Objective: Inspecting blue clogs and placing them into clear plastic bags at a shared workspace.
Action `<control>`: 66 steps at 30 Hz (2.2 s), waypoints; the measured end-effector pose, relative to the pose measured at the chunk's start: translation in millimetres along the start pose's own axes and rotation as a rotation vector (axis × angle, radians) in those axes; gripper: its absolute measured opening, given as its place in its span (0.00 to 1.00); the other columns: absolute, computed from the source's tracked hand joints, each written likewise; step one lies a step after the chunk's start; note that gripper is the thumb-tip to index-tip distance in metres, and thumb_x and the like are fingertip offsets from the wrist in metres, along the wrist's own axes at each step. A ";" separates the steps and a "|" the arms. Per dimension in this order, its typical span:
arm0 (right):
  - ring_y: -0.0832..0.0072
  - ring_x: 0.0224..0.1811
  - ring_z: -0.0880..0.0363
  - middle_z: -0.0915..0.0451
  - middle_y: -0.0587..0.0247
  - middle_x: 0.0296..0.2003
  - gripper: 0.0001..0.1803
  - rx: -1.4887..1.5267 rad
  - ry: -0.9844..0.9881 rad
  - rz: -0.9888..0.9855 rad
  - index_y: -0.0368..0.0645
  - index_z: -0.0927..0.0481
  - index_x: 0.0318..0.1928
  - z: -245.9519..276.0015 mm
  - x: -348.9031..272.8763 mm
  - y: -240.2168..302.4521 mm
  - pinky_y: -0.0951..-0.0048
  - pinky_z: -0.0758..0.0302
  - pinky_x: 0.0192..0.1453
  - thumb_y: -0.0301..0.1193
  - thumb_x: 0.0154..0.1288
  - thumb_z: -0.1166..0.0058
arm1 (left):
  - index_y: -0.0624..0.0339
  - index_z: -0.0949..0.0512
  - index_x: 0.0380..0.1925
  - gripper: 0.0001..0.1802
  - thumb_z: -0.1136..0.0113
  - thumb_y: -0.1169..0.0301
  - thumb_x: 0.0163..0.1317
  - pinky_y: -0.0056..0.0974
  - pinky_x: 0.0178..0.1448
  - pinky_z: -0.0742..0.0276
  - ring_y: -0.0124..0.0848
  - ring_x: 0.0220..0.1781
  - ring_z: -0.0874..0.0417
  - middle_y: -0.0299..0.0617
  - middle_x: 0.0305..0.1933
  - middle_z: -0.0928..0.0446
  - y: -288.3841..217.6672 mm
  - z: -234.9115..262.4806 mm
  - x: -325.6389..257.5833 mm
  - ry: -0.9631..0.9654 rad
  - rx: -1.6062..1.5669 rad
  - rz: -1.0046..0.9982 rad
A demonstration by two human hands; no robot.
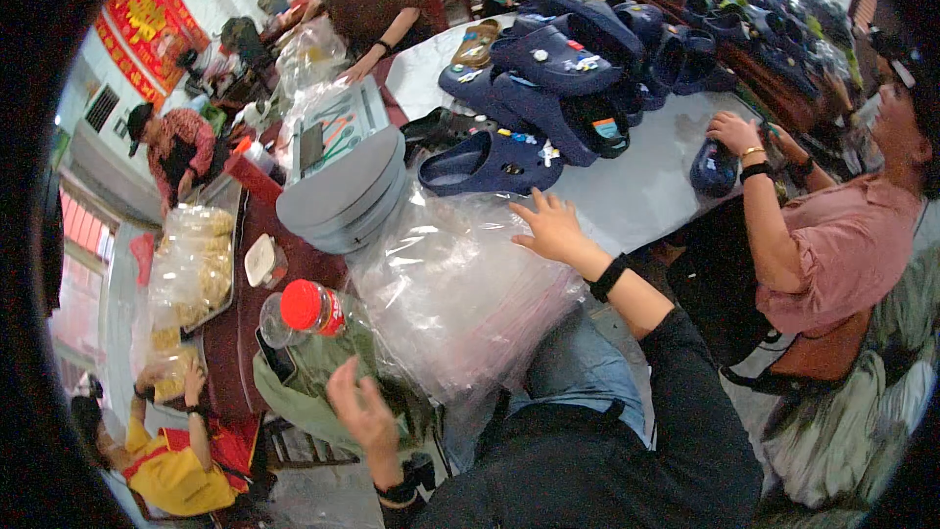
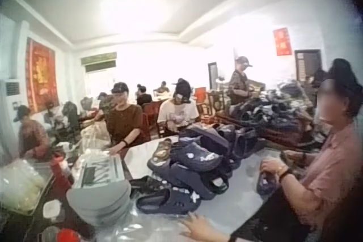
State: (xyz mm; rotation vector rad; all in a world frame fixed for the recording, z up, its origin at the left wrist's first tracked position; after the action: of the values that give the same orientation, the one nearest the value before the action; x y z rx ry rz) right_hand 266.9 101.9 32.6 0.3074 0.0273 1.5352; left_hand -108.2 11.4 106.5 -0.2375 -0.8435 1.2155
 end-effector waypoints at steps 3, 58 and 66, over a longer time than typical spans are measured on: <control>0.49 0.66 0.41 0.41 0.46 0.66 0.35 0.019 0.154 -0.023 0.59 0.35 0.65 -20.1 -10.6 -1.2 0.40 0.41 0.64 0.50 0.58 0.44 | 0.57 0.23 0.50 0.19 0.42 0.66 0.59 0.51 0.65 0.40 0.52 0.61 0.33 0.55 0.57 0.31 -8.5 -57.3 2.4 0.239 0.076 -0.181; 0.53 0.54 0.29 0.35 0.50 0.61 0.25 0.279 -0.266 0.139 0.48 0.29 0.58 0.0 38.0 34.2 0.58 0.30 0.55 0.29 0.59 0.45 | 0.31 0.36 0.65 0.36 0.46 0.39 0.55 0.70 0.67 0.55 0.65 0.70 0.48 0.59 0.71 0.47 1.9 -129.7 -4.9 0.648 0.369 -0.375; 0.59 0.46 0.28 0.44 0.51 0.68 0.30 -0.257 -0.309 0.056 0.59 0.28 0.57 -8.3 85.8 21.4 0.61 0.25 0.45 0.25 0.51 0.45 | 0.37 0.32 0.63 0.40 0.44 0.36 0.51 0.71 0.68 0.61 0.63 0.72 0.51 0.56 0.71 0.47 14.4 -143.9 -5.3 0.638 0.425 -0.356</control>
State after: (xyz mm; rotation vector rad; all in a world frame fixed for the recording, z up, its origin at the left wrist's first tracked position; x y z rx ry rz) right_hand 248.0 187.9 44.1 0.3387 -0.4216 1.5119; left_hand -21.2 50.2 -2.4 -0.1081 -0.0570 0.8738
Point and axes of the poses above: each hand's wrist, its own x-axis towards the middle knuckle, its own z-axis out of the back of the hand, y = z × x, the point moved 4 cm from there along x, towards the middle knuckle
